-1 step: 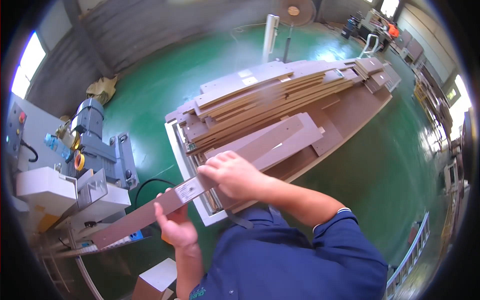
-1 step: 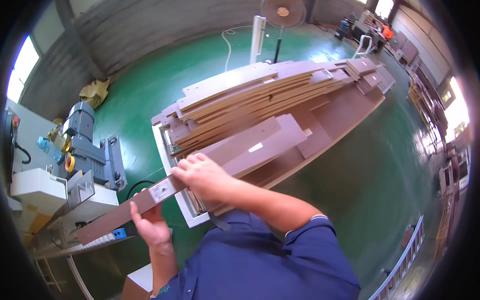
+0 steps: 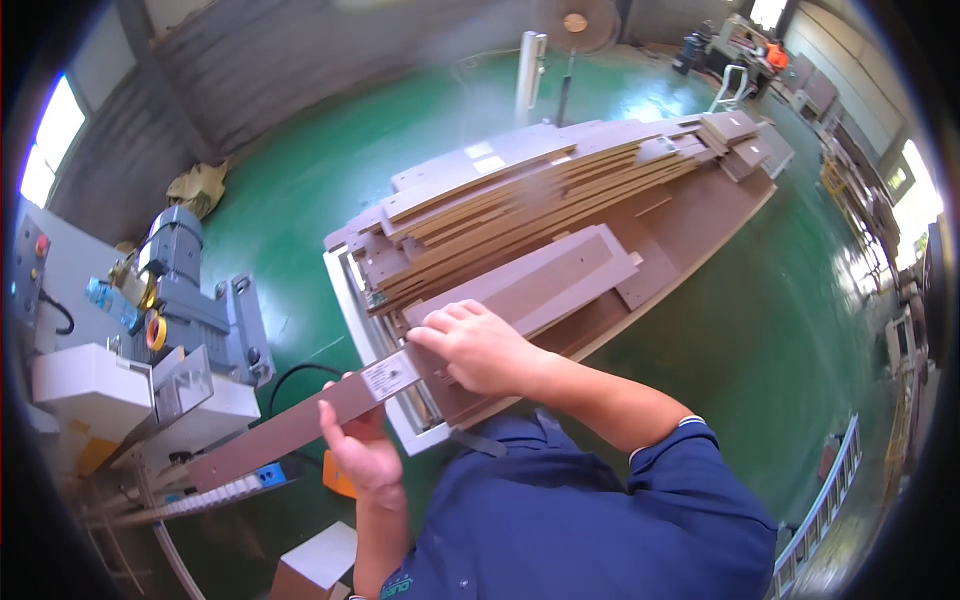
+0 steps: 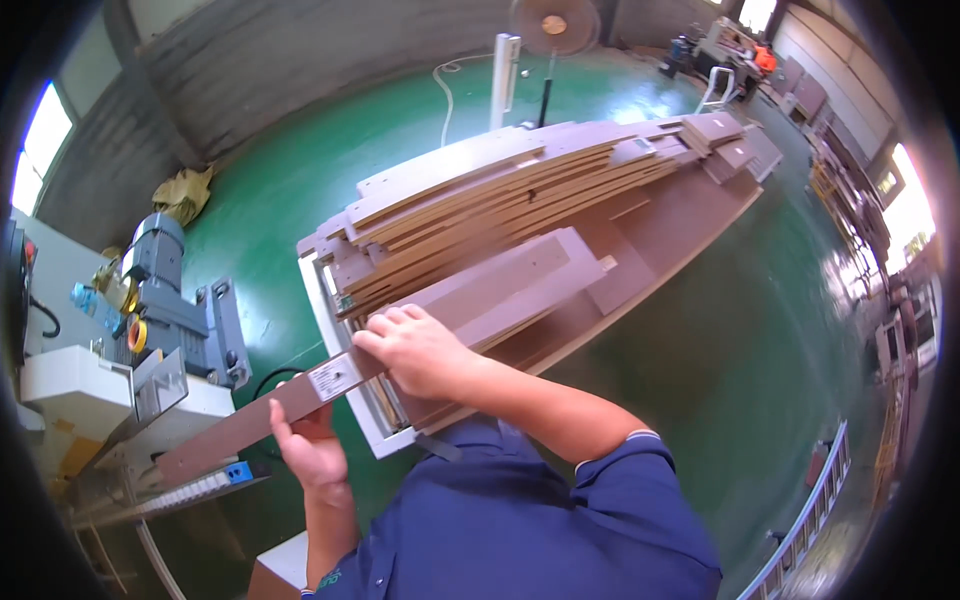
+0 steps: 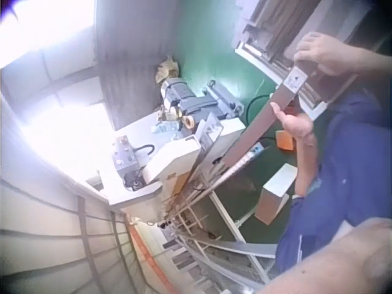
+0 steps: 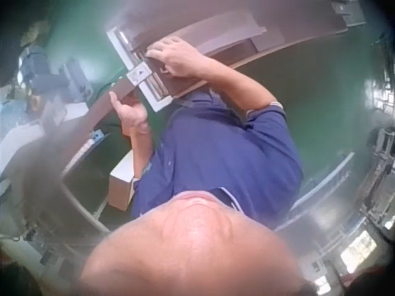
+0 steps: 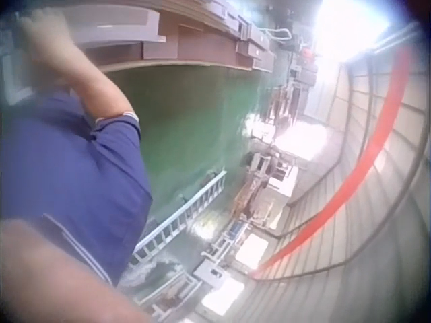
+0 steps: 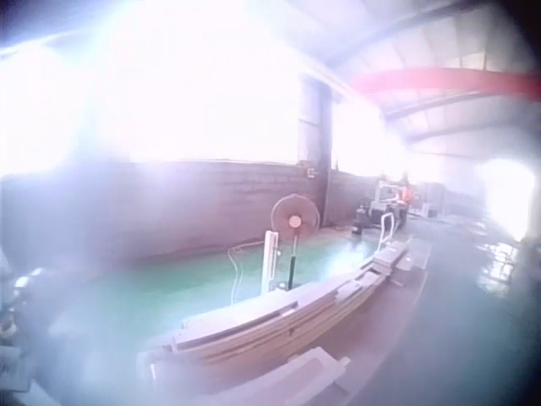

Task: The person picks up several long wood panels and a small rectangular wood panel and places them onto a stack of similar panels on a work table.

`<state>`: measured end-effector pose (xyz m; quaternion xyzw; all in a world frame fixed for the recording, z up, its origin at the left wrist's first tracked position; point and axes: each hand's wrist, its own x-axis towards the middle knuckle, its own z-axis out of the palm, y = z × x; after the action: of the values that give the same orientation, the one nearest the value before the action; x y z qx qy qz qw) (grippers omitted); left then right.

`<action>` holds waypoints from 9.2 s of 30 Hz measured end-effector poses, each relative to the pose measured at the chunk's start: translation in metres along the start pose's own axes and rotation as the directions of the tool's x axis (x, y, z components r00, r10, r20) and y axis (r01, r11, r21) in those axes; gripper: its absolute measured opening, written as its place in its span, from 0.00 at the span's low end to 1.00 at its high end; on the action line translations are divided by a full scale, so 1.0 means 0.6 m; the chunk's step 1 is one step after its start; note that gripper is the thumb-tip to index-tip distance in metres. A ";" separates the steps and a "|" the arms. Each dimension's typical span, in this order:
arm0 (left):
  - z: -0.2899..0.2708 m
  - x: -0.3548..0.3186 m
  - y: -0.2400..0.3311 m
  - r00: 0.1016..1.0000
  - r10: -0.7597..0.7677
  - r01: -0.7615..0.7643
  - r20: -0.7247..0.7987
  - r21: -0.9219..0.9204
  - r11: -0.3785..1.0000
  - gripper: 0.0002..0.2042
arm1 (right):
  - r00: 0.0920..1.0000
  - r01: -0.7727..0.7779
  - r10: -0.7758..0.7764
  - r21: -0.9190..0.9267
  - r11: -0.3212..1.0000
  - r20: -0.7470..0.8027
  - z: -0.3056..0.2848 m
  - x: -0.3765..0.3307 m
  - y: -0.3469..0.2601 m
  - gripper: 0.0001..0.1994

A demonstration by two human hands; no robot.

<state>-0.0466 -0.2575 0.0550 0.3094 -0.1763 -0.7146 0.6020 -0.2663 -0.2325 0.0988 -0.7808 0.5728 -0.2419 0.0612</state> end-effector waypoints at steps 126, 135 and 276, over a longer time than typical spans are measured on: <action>-0.188 -0.309 -0.579 0.501 -0.129 0.736 -0.856 0.343 0.584 0.12 | 0.833 0.075 0.049 -0.200 0.977 0.550 -0.030 0.235 0.808 0.57; -0.165 -0.335 -0.568 0.490 -0.025 0.490 -0.871 0.252 0.834 0.09 | 0.786 -0.342 0.412 -0.231 0.911 0.462 0.038 0.367 0.670 0.26; -0.694 -0.368 0.579 0.662 0.418 -0.504 -0.622 0.045 0.863 0.26 | 0.665 -0.731 -0.217 0.565 -0.383 0.714 0.690 0.325 -0.851 0.29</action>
<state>0.5055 -0.0669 0.0116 0.4285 0.0033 -0.4084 0.8060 0.4049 -0.3162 -0.0133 -0.2310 0.2738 -0.3093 0.8809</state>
